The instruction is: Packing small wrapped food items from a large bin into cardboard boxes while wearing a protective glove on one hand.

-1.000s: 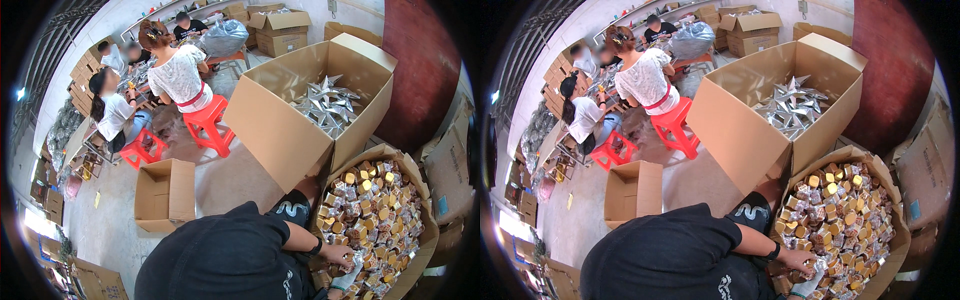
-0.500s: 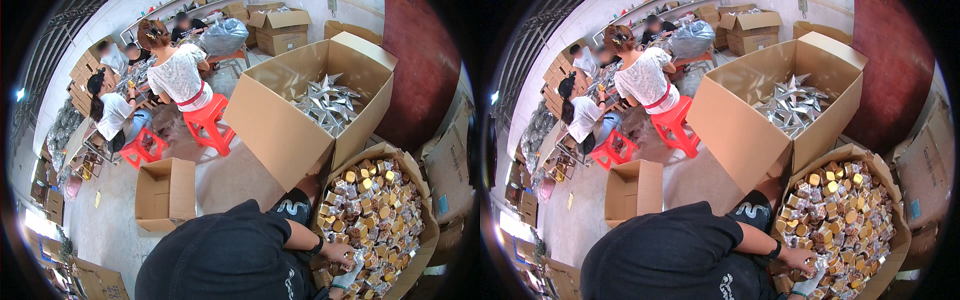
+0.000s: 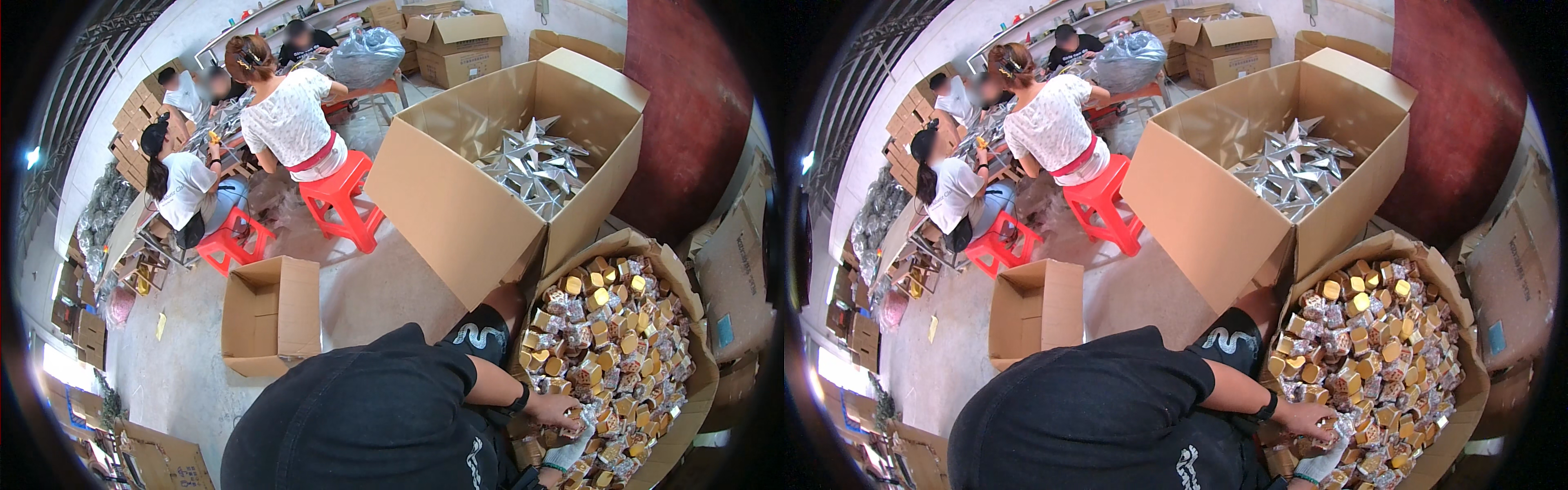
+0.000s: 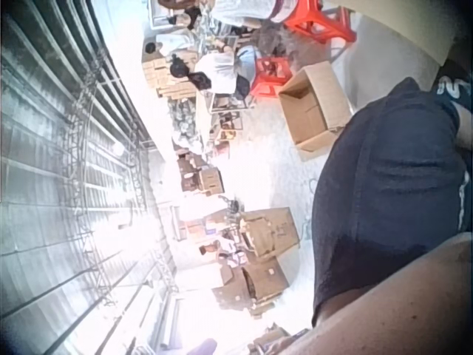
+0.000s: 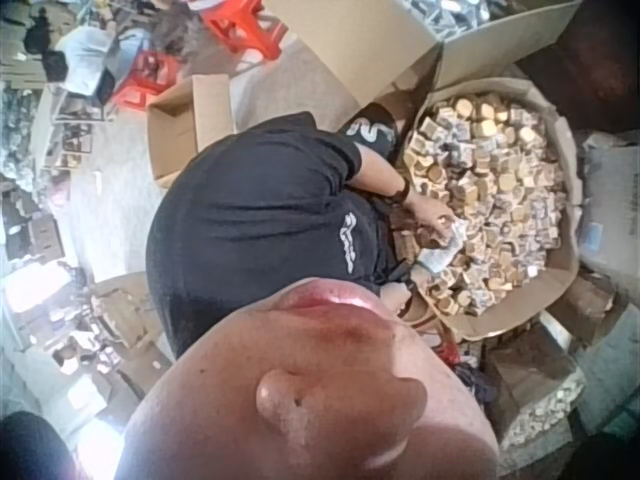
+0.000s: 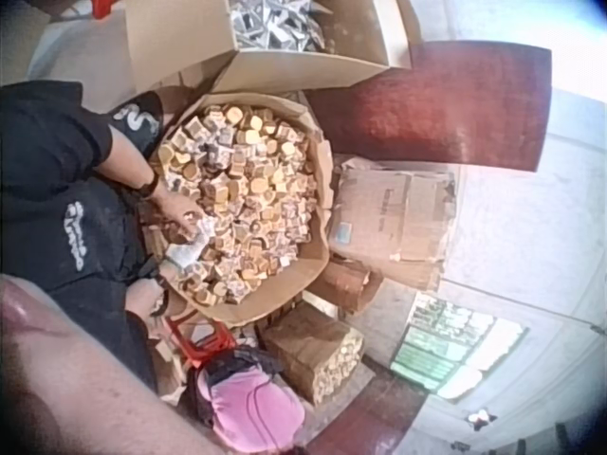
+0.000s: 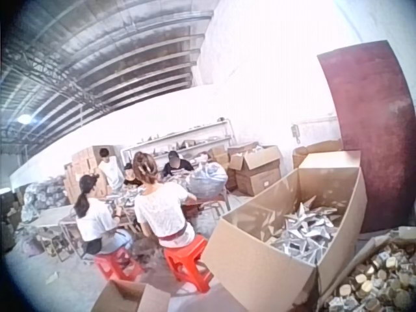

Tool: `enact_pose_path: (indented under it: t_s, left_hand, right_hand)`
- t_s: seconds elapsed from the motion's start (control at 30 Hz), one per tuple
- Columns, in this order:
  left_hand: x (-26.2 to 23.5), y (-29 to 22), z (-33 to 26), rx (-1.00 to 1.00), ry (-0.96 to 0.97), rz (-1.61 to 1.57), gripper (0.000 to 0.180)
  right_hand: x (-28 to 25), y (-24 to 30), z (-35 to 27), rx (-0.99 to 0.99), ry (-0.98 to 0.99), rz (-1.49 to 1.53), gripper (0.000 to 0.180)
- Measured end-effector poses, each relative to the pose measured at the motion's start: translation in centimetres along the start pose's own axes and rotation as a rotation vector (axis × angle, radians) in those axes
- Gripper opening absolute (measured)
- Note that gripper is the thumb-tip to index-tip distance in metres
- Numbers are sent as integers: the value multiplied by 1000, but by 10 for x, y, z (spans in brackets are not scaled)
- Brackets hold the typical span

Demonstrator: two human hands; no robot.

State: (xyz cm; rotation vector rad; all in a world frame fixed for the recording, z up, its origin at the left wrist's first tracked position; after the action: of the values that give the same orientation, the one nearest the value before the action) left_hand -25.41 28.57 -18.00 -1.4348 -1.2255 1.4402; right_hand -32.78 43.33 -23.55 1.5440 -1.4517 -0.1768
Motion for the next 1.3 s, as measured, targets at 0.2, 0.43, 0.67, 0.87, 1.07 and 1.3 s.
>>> enact_pose_path:
  t_s: [0.2,0.43,0.67,0.87,1.07,1.3]
  left_hand:
    - [-1,2,0,-40,15,-10,87]
    - [-2,-4,-1,-75,62,-1,87]
    - [-7,-9,-4,-55,39,8,85]
    - [-6,-13,-4,-88,97,16,83]
    - [0,4,1,-33,4,27,81]
    - [-9,-16,-5,-73,92,14,86]
  right_hand:
    - [15,12,-11,-90,-66,-74,52]
    - [12,9,-7,-65,-86,-32,49]
    - [19,16,-14,-118,-115,-169,46]
    - [20,15,-18,-111,-127,-67,44]
    - [32,18,-25,-103,-151,-94,47]
    - [18,15,-15,-85,-142,-55,52]
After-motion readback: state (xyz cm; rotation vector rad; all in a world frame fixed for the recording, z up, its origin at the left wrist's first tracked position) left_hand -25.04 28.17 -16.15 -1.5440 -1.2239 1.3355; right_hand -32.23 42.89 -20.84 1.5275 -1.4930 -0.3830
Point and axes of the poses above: each hand's wrist, its own z-axis towards the middle knuckle, its own x-axis out of the palm, y = z × x, the point moved 6 cm from there along z, towards the middle knuckle, and after that the axes turned 1 degree about z, right-handed, at the moved point
